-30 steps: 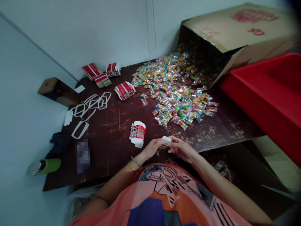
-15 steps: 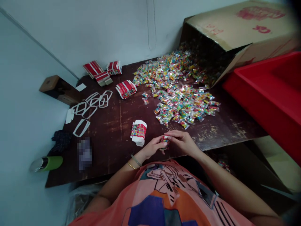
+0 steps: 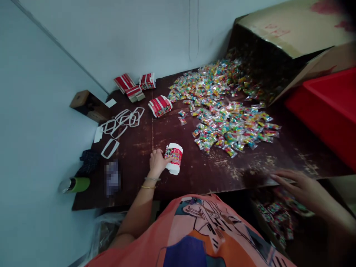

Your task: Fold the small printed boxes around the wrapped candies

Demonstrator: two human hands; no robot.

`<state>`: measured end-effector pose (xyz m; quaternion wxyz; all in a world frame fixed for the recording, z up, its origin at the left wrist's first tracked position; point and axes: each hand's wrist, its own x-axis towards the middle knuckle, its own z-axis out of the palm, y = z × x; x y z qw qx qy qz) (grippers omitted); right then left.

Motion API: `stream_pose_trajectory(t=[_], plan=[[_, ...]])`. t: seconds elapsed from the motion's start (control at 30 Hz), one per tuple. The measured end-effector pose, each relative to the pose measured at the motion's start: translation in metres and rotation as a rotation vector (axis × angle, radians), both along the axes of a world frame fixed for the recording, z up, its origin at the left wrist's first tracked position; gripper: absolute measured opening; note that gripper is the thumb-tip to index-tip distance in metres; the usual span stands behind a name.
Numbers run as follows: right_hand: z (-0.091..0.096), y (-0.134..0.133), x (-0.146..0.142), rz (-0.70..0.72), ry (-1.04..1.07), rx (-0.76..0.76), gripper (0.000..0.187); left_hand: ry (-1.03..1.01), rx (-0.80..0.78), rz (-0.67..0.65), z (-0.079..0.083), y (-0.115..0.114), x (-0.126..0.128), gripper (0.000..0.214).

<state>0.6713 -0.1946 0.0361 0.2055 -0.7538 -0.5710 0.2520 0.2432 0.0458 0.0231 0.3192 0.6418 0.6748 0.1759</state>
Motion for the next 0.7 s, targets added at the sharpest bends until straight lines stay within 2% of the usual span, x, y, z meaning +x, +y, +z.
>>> stream_pose_trajectory(t=[0.03,0.1,0.2,0.27,0.33,0.4,0.43,0.5,0.57,0.63,0.7], plan=[[-0.007,-0.006,0.008,0.002,-0.016,-0.011,0.041,-0.051,-0.092,-0.013,-0.003,0.008,-0.011,0.039],[-0.014,-0.006,0.001,0.000,0.024,-0.009,0.041,-0.184,-0.234,-0.079,-0.005,0.016,-0.023,0.032],[-0.006,0.023,-0.054,0.015,0.161,0.065,0.038,-0.318,-0.276,-0.146,0.003,0.011,-0.014,0.034],[0.007,0.051,-0.104,0.068,0.250,0.175,0.031,-0.448,-0.336,-0.183,0.012,-0.006,0.004,0.038],[0.018,0.076,-0.149,0.128,0.303,0.319,0.028,-0.664,-0.489,-0.253,0.020,-0.031,0.026,0.044],[0.022,0.093,-0.182,0.162,0.277,0.446,0.032,-0.815,-0.607,-0.346,0.023,-0.057,0.045,0.047],[0.022,0.098,-0.193,0.164,0.253,0.492,0.032,-0.866,-0.584,-0.307,0.022,-0.068,0.052,0.046],[0.018,0.102,-0.205,0.148,0.238,0.529,0.026,-0.932,-0.548,-0.221,0.018,-0.084,0.062,0.043],[0.014,0.100,-0.206,0.174,0.298,0.492,0.016,-0.953,-0.568,-0.194,0.015,-0.092,0.064,0.046],[0.015,0.097,-0.199,0.258,0.409,0.394,0.011,-0.925,-0.658,-0.253,0.015,-0.093,0.064,0.049],[0.020,0.096,-0.189,0.380,0.550,0.243,0.012,-0.870,-0.803,-0.405,0.018,-0.091,0.064,0.041]])
